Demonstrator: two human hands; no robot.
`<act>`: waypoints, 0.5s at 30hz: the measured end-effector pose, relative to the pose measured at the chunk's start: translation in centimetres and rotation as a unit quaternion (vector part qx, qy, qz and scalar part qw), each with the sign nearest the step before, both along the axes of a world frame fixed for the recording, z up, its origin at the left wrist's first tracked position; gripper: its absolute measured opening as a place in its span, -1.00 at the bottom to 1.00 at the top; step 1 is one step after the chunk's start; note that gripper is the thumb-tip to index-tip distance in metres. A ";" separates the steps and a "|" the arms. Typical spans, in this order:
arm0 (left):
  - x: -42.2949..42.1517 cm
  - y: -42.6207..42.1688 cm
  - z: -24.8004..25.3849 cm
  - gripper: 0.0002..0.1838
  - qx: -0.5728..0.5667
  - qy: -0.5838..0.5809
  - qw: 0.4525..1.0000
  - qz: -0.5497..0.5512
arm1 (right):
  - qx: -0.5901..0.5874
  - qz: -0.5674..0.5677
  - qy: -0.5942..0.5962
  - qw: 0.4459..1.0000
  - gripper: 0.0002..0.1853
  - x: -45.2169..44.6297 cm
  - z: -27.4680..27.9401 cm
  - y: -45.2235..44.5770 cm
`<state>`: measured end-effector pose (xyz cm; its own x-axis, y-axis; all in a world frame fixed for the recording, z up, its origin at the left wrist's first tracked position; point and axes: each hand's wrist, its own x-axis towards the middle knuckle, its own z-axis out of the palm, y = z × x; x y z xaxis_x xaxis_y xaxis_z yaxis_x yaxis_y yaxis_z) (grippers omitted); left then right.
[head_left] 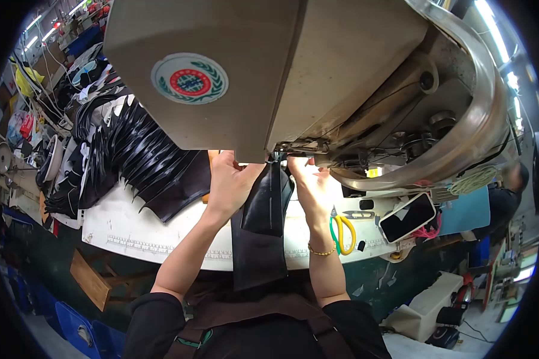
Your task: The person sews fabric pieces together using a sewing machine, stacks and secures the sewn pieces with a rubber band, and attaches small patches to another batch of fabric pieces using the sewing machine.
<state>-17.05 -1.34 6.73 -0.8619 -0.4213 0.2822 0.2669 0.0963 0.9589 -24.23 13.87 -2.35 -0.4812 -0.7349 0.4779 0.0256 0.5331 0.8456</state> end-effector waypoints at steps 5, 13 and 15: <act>0.1 0.6 -0.4 -0.95 0.043 0.044 0.998 0.008 | -0.103 0.030 -0.043 0.993 -0.56 0.2 0.9 0.2; 0.2 0.4 -0.9 -0.96 0.081 0.026 0.996 0.007 | 0.280 -0.108 0.087 0.950 -0.59 1.6 4.6 -0.4; -0.1 0.7 -1.2 -0.95 0.095 0.039 0.995 0.010 | 0.120 -0.025 0.022 0.992 -0.60 1.7 4.8 -0.6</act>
<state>-17.16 -0.69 5.57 -0.8317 -0.4896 0.2619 0.3410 -0.0781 0.9368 -22.54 13.31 2.44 -0.5029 -0.8059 0.3124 0.0862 0.3129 0.9459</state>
